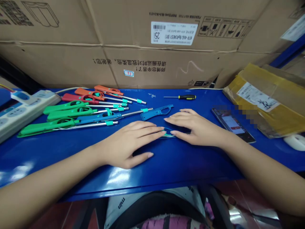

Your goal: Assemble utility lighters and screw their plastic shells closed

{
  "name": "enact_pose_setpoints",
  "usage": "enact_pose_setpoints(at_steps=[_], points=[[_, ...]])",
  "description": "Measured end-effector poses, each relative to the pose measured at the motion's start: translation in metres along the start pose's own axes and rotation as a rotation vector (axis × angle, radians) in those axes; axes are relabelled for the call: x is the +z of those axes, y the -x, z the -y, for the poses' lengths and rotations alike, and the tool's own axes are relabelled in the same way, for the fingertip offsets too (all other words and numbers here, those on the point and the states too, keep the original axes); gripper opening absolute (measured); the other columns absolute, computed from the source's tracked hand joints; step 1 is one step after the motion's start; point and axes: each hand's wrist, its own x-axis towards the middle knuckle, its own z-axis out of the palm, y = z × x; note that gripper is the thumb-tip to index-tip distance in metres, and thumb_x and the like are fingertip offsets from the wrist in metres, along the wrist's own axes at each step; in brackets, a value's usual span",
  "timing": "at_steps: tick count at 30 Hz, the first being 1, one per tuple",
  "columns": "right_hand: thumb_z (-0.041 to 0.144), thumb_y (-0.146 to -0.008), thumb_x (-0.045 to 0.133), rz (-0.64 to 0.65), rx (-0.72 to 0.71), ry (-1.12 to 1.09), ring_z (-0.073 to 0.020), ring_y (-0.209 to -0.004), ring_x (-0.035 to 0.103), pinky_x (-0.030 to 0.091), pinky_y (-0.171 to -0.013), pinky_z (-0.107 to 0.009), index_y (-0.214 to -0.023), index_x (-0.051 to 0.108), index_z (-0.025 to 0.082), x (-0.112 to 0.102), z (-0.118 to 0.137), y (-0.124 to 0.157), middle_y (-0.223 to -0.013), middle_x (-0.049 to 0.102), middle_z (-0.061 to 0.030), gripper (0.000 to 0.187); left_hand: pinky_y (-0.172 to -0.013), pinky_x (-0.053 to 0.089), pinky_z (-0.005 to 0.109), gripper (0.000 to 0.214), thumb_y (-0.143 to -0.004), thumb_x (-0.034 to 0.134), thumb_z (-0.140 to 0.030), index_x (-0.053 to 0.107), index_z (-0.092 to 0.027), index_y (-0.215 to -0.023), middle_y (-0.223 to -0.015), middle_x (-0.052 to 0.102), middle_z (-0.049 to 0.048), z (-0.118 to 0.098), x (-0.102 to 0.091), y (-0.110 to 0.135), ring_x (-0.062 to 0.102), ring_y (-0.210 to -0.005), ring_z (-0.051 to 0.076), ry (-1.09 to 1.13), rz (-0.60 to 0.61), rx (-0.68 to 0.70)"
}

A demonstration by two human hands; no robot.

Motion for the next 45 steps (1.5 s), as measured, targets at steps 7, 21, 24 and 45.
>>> enact_pose_setpoints(at_steps=[7, 21, 24, 45], points=[[0.043, -0.097, 0.063, 0.023, -0.007, -0.074, -0.0245, -0.132, 0.058, 0.036, -0.114, -0.045, -0.141, 0.06, 0.021, 0.0092, -0.0054, -0.0024, -0.14, 0.066, -0.0087, 0.049, -0.129, 0.019, 0.05, 0.078, -0.1, 0.053, -0.052, 0.019, -0.025, -0.164, -0.169, 0.022, 0.0086, 0.0037, 0.011, 0.0018, 0.028, -0.154, 0.031, 0.036, 0.2, -0.054], [0.033, -0.094, 0.065, -0.064, -0.116, -0.12, -0.0215, -0.113, 0.064, 0.032, -0.112, -0.042, -0.116, 0.069, 0.024, 0.006, -0.0054, -0.0038, -0.114, 0.075, -0.0044, 0.025, -0.129, 0.019, 0.052, 0.077, -0.099, 0.057, -0.049, 0.022, -0.028, -0.163, -0.168, 0.024, 0.0082, 0.0064, 0.0098, 0.001, 0.028, -0.155, 0.031, 0.085, 0.196, -0.056], [0.029, -0.094, 0.063, -0.06, -0.153, -0.101, -0.0204, -0.106, 0.064, 0.037, -0.106, -0.04, -0.104, 0.07, 0.024, 0.0048, -0.0055, -0.0033, -0.104, 0.075, -0.0033, 0.013, -0.128, 0.02, 0.053, 0.077, -0.098, 0.058, -0.048, 0.022, -0.027, -0.163, -0.168, 0.024, 0.0087, 0.0065, 0.0097, 0.0009, 0.028, -0.154, 0.032, 0.087, 0.19, -0.045], [0.03, -0.09, 0.069, 0.051, 0.115, -0.428, -0.0202, -0.096, 0.063, 0.051, -0.09, -0.038, -0.095, 0.07, 0.02, -0.0002, -0.0081, -0.0045, -0.099, 0.073, -0.0051, 0.011, -0.129, 0.011, 0.055, 0.077, -0.101, 0.051, -0.049, 0.014, -0.027, -0.164, -0.17, 0.017, 0.0096, 0.0038, 0.0085, 0.0003, 0.022, -0.156, 0.032, 0.04, 0.245, -0.039]])
